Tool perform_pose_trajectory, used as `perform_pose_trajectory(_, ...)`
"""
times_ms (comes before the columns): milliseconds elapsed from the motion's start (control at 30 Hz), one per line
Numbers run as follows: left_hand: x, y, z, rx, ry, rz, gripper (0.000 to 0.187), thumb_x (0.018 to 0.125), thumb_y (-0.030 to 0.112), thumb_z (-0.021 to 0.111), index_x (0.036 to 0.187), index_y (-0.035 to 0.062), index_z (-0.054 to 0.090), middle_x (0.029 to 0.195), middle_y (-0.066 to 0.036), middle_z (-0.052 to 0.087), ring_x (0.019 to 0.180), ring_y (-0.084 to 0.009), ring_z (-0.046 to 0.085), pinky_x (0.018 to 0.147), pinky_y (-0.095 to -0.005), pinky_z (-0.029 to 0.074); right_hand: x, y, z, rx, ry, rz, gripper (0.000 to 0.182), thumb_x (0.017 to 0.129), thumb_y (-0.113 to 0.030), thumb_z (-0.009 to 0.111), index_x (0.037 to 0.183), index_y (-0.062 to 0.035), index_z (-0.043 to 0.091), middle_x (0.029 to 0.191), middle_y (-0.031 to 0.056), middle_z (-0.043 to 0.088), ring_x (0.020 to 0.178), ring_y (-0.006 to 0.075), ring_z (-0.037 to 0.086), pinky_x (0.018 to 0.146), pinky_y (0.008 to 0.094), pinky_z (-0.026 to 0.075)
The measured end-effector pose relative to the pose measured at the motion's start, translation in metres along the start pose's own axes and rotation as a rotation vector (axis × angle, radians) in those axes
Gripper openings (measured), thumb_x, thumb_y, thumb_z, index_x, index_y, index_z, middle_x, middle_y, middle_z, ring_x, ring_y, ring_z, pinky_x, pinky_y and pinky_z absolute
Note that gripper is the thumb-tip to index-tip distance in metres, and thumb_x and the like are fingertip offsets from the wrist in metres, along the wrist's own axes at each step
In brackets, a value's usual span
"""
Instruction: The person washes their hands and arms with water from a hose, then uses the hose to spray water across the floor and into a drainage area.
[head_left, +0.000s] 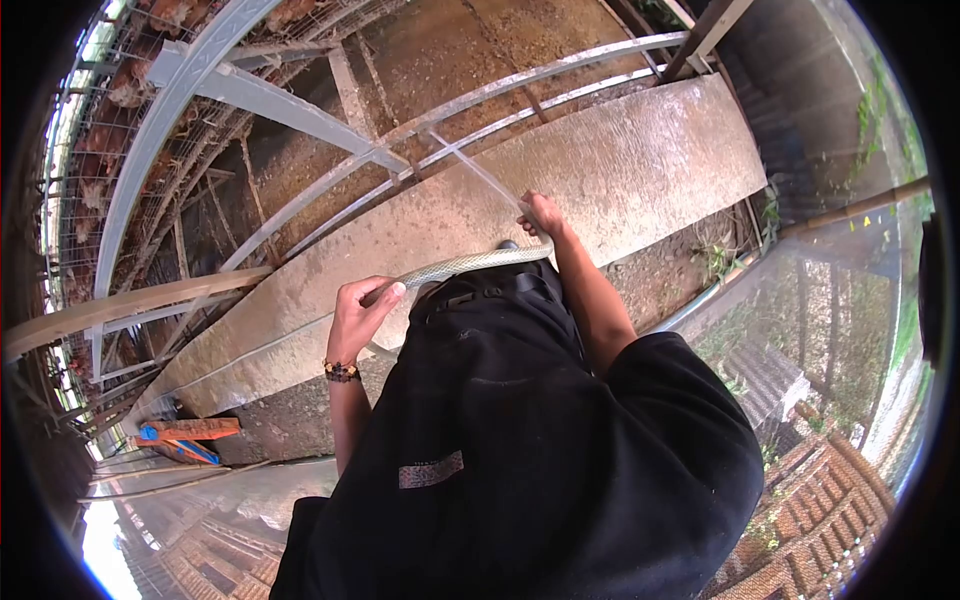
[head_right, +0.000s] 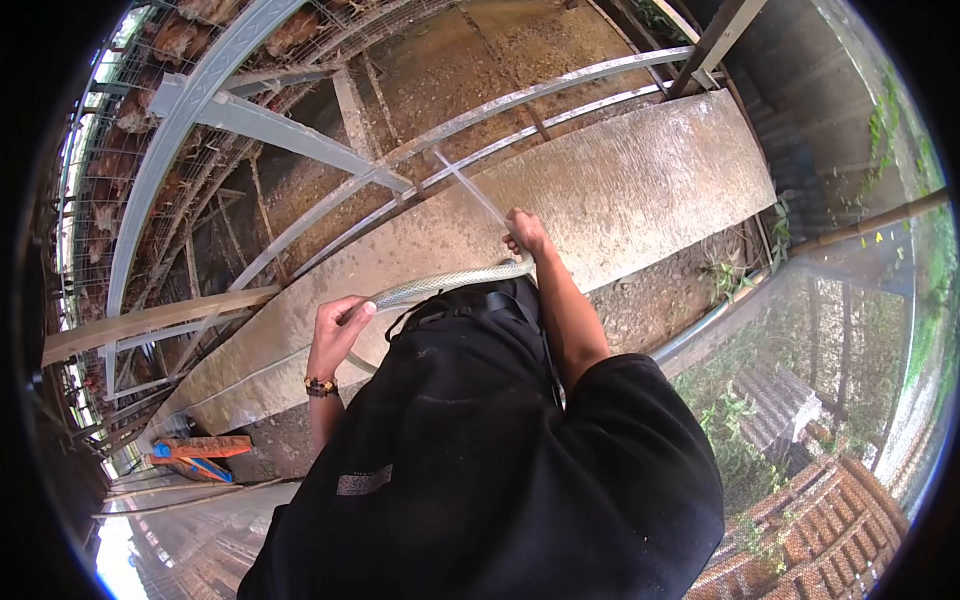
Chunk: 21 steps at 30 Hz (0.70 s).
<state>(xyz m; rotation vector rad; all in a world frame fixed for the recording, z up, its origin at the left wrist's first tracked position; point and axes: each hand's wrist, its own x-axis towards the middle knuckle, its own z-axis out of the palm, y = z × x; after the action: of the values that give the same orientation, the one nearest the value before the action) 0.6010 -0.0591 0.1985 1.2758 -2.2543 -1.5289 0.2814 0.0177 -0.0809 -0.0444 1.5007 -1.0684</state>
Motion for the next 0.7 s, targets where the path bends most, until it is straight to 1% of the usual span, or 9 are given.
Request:
perform_pose_trajectory(300,0.001,-0.002,0.000,0.001,0.006,-0.012,0.024,0.089,0.017,0.069,0.092,-0.0066,0.067,0.070,0.002,0.058,0.065,-0.0022,0.046,0.056,-0.0202,0.040,0.010,0.003,0.002,0.003,-0.042,0.039,0.037,0.086,-0.038,0.044,0.091,-0.0025,0.054,0.068,0.0168,0.059,0.046,0.0205,0.051,0.038,0.0337,0.040)
perform_pose_trajectory(700,0.004,0.002,0.002,-0.012,0.019,-0.011,0.023,0.089,0.016,0.069,0.092,-0.0069,0.067,0.070,0.002,0.058,0.065,-0.0028,0.047,0.057,-0.0209,0.040,0.015,-0.001,0.004,0.018,-0.047,0.050,0.039,0.086,-0.039,0.044,0.092,-0.0026,0.055,0.068,0.0155,0.059,0.046,0.0199,0.050,0.039,0.0338,0.040)
